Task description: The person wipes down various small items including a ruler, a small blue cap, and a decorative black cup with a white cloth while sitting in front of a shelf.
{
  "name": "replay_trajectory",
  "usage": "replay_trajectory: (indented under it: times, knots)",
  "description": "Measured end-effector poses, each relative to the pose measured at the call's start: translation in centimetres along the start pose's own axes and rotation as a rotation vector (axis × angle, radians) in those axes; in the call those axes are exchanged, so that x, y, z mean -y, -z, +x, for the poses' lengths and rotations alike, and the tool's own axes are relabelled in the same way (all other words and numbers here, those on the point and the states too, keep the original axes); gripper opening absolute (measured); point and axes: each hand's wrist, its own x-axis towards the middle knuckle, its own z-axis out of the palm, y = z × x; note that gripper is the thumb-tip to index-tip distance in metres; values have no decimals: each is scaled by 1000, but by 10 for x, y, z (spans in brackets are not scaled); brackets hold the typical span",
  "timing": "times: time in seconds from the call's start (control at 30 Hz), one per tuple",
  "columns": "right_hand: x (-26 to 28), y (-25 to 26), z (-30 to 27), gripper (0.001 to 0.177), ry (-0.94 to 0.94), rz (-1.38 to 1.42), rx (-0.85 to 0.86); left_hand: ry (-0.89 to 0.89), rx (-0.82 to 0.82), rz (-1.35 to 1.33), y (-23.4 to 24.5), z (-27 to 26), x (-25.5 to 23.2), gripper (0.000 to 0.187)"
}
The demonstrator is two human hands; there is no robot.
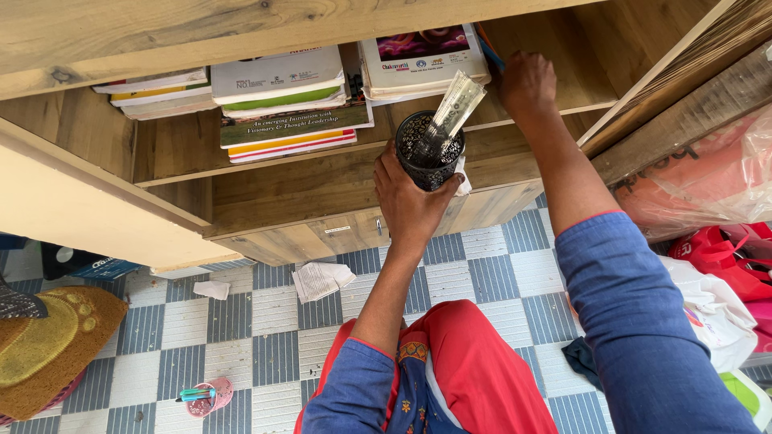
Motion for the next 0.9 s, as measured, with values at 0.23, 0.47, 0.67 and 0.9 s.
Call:
replay_trajectory:
  times: [0.23, 0.47, 0.67, 0.9]
  knots:
    - [-22, 26, -27, 15, 16, 59, -82, -52, -37, -19, -7, 0, 1, 113]
    - [-51, 57, -53, 15, 101, 110, -165, -37, -41, -52, -11, 5, -10, 108]
    - [-69, 69, -65, 16, 204, 71, -214, -16, -44, -43, -11, 8, -20, 105]
    - [-50, 46, -54, 16, 52, 162, -97, 4, -39, -63, -11, 7, -25, 105]
